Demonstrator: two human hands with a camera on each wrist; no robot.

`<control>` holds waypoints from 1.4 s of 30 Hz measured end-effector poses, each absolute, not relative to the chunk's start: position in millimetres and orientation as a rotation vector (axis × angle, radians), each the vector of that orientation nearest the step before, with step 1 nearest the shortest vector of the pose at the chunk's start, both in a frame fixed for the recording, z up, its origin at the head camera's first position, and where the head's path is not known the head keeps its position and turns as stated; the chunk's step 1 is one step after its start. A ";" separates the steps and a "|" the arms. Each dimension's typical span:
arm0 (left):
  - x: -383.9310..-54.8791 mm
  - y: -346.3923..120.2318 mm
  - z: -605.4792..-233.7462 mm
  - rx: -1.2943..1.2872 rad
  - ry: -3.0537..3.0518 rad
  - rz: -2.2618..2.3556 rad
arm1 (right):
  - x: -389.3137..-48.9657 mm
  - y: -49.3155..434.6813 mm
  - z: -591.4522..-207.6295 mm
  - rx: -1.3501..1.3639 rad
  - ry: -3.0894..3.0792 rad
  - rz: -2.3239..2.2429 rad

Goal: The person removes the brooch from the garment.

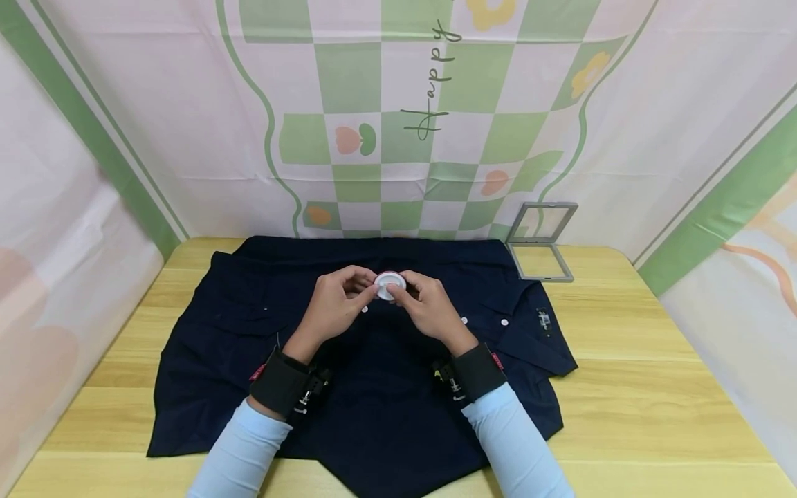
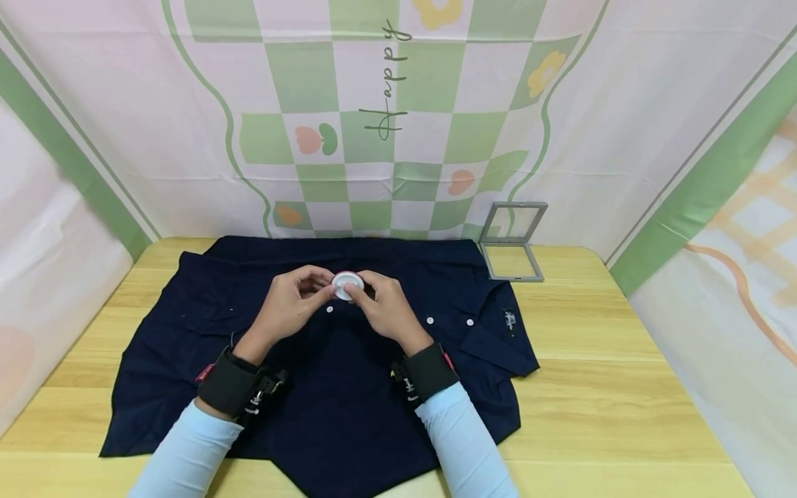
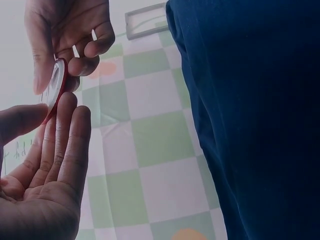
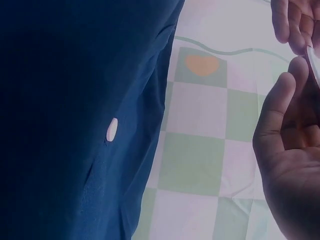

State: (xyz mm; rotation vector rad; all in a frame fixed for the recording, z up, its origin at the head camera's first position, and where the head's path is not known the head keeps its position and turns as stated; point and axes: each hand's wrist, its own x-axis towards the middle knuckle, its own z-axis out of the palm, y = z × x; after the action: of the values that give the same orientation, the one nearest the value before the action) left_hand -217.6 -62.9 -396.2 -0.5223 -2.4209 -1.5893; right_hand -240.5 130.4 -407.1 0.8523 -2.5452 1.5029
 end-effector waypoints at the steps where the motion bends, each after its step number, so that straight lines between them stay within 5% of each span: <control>1: -217.6 -62.9 -396.0 -0.523 -2.421 -1.592 | -240.8 130.7 -407.4 0.855 -2.546 1.503; 42: -219.7 -70.1 -396.5 -0.619 -2.388 -1.474 | -245.6 151.3 -402.8 0.819 -2.593 1.515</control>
State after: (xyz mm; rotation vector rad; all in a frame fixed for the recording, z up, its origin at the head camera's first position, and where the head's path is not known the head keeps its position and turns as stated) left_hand -219.7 -70.1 -396.5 -0.6187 -2.3883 -1.4736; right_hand -245.6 151.3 -402.8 0.8188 -2.5930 1.5150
